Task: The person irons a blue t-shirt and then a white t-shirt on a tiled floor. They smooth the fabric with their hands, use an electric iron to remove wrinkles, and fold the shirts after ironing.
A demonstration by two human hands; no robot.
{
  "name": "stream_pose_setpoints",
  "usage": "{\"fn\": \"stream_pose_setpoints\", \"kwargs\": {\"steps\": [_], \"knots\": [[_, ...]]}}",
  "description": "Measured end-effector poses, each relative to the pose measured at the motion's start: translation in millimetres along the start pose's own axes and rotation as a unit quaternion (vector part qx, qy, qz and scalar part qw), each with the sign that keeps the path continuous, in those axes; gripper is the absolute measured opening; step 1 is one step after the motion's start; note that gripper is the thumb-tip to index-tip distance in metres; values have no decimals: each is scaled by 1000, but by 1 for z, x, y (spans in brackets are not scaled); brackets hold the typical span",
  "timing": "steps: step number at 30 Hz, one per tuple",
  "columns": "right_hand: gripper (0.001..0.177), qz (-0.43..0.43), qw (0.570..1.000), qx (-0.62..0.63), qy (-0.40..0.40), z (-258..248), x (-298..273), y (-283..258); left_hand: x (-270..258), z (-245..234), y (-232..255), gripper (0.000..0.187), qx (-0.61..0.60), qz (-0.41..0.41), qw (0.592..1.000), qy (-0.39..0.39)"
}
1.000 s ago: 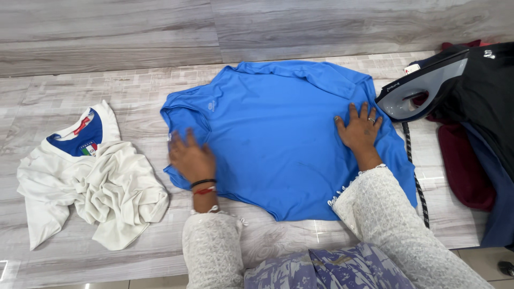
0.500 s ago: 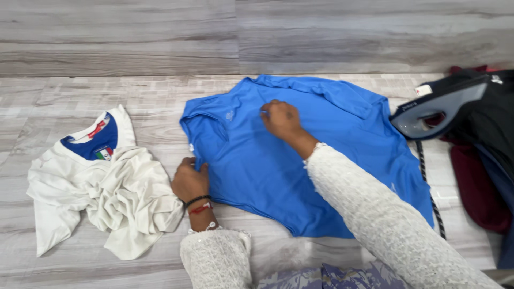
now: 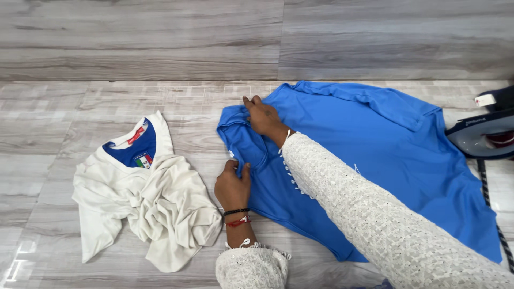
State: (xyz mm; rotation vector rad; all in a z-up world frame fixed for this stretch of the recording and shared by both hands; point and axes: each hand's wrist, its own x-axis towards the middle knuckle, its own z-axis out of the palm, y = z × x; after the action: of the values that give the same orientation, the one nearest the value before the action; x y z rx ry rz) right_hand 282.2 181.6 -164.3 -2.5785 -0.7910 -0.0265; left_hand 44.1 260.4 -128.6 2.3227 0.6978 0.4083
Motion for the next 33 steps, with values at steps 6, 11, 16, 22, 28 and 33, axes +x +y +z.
{"fn": "stream_pose_setpoints", "kwargs": {"steps": [6,11,16,22,28,33], "knots": [[35,121,990,63,-31,-13,-25,33,-4,-15,2,68,-3,16,996,-91],[27,154,957,247,11,-46,-79,98,-14,-34,-10,55,3,3,982,-191],[13,217,885,406,67,-110,-155,143,-22,-34,10,25,70,-30,986,-146],[21,157,881,426,132,-205,-244,176,-30,-29,72,19,-87,100,991,-8],[22,36,882,383,272,-293,-318,177,-53,-15,125,18,-90,146,979,110],[15,51,879,129,455,-335,-367,137,-70,5,167,35,-322,72,943,-33]]}}
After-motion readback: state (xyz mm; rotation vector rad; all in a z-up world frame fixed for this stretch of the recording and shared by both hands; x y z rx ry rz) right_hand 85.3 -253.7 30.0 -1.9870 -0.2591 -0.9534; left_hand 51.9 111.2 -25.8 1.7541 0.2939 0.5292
